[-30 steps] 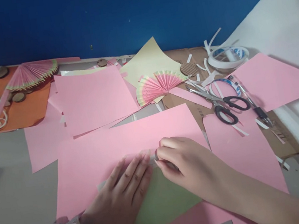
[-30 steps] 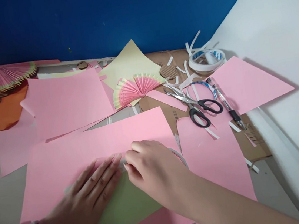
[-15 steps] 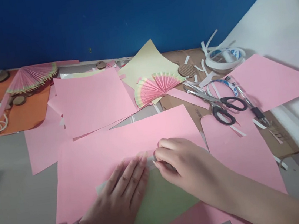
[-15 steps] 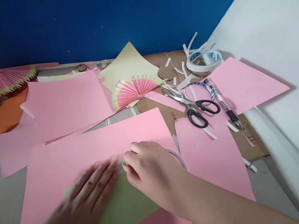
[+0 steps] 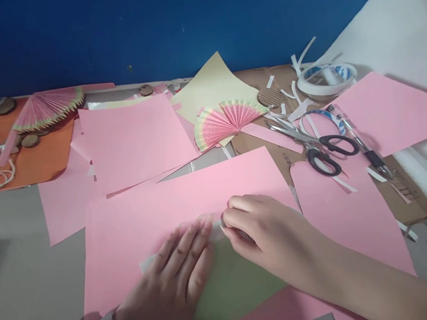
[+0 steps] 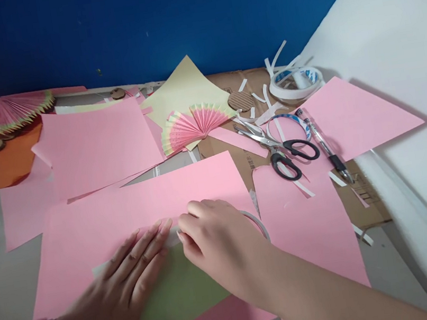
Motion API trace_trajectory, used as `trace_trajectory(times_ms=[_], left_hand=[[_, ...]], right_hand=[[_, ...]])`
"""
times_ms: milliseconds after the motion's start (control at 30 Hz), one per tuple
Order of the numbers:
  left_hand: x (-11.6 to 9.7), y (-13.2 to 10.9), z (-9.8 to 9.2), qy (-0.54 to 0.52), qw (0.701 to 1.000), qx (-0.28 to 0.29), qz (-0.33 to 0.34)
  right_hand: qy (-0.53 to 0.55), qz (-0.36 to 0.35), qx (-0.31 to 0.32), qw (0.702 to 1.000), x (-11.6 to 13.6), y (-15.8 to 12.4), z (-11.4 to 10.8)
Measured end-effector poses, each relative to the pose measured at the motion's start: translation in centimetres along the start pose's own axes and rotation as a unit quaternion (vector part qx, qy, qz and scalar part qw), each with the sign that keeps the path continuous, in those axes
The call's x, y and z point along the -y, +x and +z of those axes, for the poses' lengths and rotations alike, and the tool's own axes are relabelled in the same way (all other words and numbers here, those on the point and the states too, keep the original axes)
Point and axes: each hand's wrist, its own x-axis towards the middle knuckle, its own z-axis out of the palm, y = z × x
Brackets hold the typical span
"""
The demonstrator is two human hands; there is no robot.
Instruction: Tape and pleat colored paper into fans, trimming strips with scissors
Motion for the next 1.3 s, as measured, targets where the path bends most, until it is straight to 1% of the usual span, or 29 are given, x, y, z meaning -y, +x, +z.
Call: trace_trajectory(times_ms=[233, 400, 567, 667, 767, 1000, 1100, 1200, 1300], left_hand=[[0.14, 0.16, -0.11, -0.005, 1.000, 0.014, 0.010], [0.14, 0.35, -0.15, -0.006, 1.000, 0.000, 0.011], [0.03, 0.19, 0.01, 0.001, 1.000, -0.014, -0.002], [0.02, 0.19, -0.02, 0.004, 1.000, -0.014, 0.003], [0.04, 0.37, 0.01, 0.005, 1.000, -0.026, 0.009], [0.03, 0.64, 0.05, 0.009, 0.999, -0.040, 0.004], [0.06, 0.53, -0.06, 0.007, 0.999, -0.035, 0.002], [0.12, 0.56, -0.15, 0.009, 1.000, -0.017, 0.003], [0.11, 0.71, -0.24, 0.014, 1.000, -0.018, -0.002]], right_hand=[[0.006, 0.004, 0.005, 1.000, -0.05, -0.09, -0.08], [0.000, -0.001, -0.006, 1.000, -0.13, -0.01, 0.10], [0.001, -0.004, -0.014, 1.000, -0.17, -0.04, 0.28], [-0.001, -0.006, -0.018, 1.000, -0.17, -0.07, 0.27], [-0.004, -0.008, -0.021, 1.000, -0.11, -0.08, 0.24], [-0.009, -0.007, -0.034, 0.999, -0.01, -0.12, 0.35], [-0.008, -0.005, -0.030, 0.999, -0.06, -0.15, 0.41], [-0.011, -0.007, -0.032, 0.999, -0.09, -0.14, 0.43], [-0.012, -0.007, -0.034, 0.999, -0.04, -0.12, 0.41]])
